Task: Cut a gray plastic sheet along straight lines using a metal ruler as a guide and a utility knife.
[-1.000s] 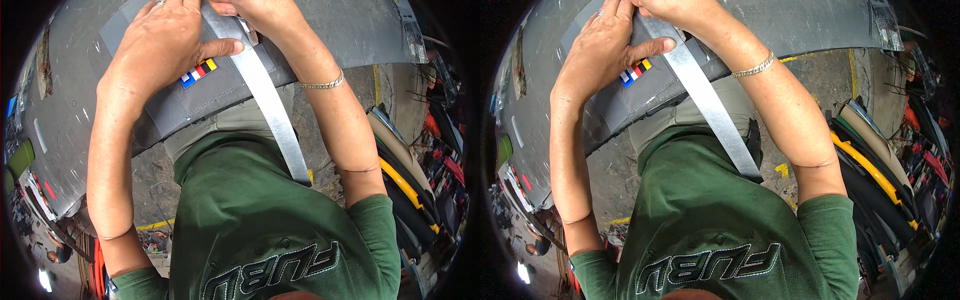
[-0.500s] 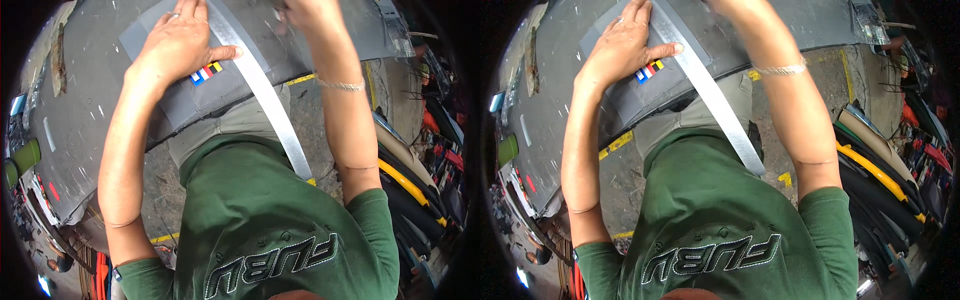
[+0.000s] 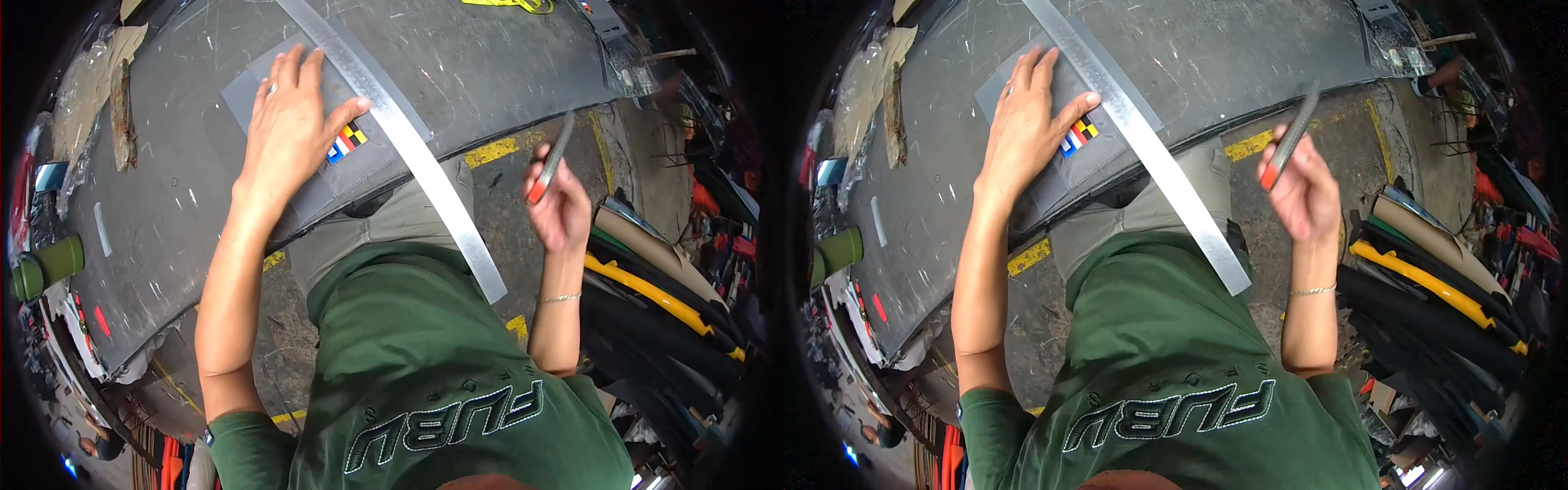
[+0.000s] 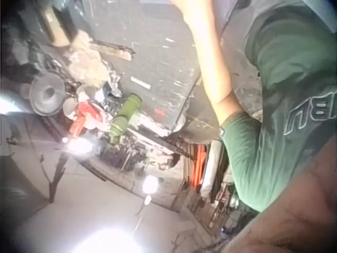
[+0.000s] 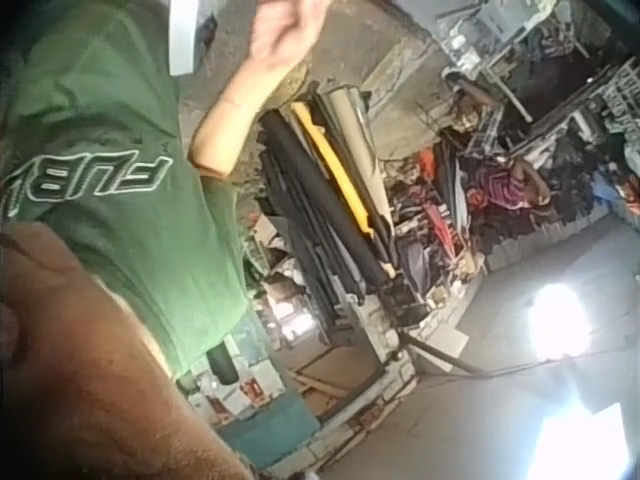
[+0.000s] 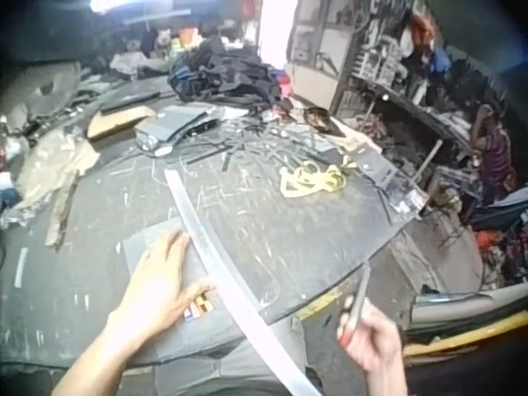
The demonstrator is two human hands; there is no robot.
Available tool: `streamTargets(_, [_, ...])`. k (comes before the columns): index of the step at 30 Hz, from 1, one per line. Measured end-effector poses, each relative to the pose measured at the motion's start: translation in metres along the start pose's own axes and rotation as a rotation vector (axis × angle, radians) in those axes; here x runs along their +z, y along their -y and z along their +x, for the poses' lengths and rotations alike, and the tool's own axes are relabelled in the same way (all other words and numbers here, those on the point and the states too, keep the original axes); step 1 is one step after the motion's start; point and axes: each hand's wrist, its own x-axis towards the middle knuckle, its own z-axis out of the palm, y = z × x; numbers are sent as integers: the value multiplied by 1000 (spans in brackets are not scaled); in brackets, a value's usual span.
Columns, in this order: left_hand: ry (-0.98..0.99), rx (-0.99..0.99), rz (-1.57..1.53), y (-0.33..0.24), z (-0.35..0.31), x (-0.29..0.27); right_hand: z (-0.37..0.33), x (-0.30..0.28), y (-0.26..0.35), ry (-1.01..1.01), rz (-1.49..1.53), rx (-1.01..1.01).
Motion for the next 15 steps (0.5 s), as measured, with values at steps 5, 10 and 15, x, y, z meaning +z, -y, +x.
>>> streamTargets(5, [54,-121,-32,-8,-23,-15,-11,12,-26,-97,-572,140])
streamTargets(10, [17,-116,10,-9,-30,-6,-15,39,-50,7,-1407,279])
streamTargets(15, [207,53,106,33,-25,-19,-21,40,-18,-180,-1399,102])
